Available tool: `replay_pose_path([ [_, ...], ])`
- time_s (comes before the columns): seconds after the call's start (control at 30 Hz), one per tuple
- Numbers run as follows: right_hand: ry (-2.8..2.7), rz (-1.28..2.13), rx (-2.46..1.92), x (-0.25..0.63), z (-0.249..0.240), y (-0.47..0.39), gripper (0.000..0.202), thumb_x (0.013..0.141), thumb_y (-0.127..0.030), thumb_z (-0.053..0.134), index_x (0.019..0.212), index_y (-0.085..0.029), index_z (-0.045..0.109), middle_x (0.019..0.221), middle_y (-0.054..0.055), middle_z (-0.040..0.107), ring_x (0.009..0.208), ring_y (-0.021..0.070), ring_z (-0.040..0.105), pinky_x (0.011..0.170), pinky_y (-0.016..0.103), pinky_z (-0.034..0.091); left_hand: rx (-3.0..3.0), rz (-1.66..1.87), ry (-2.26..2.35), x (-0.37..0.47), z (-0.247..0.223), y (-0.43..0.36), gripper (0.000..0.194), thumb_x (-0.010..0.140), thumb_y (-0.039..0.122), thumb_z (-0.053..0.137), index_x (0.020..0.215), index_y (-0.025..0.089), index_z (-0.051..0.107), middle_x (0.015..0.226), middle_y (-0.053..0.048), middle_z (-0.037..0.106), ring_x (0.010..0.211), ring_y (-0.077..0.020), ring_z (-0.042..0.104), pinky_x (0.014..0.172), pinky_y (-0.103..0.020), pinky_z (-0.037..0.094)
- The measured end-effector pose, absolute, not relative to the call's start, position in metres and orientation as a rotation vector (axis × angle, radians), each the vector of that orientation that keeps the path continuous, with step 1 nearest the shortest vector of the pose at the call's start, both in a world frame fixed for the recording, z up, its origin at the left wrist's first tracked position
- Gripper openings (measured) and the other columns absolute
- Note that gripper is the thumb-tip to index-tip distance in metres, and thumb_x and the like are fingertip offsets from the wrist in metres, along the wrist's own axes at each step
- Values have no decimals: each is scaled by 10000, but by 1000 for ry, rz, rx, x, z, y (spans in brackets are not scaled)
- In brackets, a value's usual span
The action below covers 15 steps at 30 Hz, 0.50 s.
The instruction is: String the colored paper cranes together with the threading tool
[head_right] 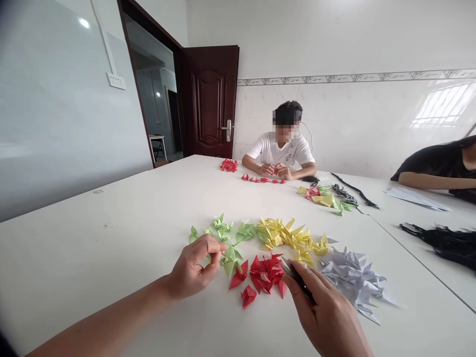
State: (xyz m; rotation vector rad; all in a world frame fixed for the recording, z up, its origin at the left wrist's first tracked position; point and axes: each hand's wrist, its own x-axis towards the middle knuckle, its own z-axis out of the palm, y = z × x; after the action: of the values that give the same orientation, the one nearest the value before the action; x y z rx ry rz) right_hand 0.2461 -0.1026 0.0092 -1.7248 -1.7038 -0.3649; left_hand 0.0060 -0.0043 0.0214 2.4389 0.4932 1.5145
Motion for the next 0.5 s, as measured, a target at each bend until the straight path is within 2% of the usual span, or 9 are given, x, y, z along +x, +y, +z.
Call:
replay_pose_path([
  [0.2, -1806, -390, -1652, 250, 4, -99, 365, 891, -470, 385, 1063, -220, 588, 998, 54, 678, 861, 217, 658, 629, 244, 536, 2403, 1468, 485, 6, 23, -9, 218, 715, 43, 438, 839, 159, 575, 653, -31, 579, 558, -114, 498, 498, -224, 448],
  [0.5, -1841, -353, -1628, 253, 4, -98, 318, 869, -432, 443, 1061, -234, 600, 980, 24, 690, 818, 189, 668, 612, 215, 536, 2386, 1462, 437, 7, 24, -10, 229, 711, 35, 433, 835, 133, 599, 630, -36, 565, 556, -113, 497, 494, -222, 440],
])
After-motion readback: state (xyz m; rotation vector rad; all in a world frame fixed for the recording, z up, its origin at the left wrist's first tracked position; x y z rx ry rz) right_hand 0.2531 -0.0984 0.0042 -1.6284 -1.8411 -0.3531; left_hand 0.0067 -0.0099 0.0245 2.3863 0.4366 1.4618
